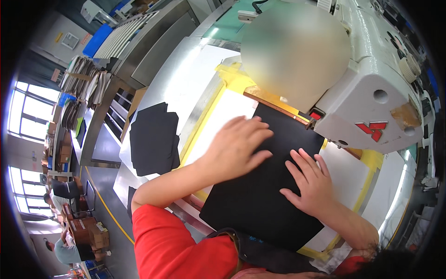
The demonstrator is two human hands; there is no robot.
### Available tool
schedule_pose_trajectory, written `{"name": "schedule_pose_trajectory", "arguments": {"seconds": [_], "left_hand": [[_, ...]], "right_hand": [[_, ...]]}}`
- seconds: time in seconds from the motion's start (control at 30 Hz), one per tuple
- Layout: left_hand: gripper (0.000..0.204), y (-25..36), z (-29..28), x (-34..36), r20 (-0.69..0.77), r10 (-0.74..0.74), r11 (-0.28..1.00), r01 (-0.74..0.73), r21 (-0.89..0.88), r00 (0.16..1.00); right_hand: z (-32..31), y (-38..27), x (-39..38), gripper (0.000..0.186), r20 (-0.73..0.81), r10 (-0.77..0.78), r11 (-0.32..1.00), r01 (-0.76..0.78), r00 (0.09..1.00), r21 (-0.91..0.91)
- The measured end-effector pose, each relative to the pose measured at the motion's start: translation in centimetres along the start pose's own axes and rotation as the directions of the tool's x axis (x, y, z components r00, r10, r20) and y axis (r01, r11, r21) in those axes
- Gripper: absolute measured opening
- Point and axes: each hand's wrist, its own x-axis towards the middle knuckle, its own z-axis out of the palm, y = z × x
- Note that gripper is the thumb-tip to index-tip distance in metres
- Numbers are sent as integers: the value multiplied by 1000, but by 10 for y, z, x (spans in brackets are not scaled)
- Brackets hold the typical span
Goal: The person positions fabric pieces onto a sewing machine table, aligns the layers by hand, sews them together using the machine, and removes and stacks the sewn pieces.
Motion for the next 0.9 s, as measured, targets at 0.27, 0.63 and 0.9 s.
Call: {"name": "schedule_pose_trajectory", "arguments": {"seconds": [0.27,0.63,0.9], "left_hand": [[41,-205,-92,-142,-344,-645,695,711,107,682],[29,-230,-80,-117,-237,-721,645,756,111,651],[27,-248,-37,-129,-319,-384,739,496,455,866]], "right_hand": [[14,-8,45,41,45,-142,945,149,989,-291],[59,14,11,60,-135,-57,868,-18,989,-496],[64,42,-15,65,-150,83,835,-151,985,-529]]}}
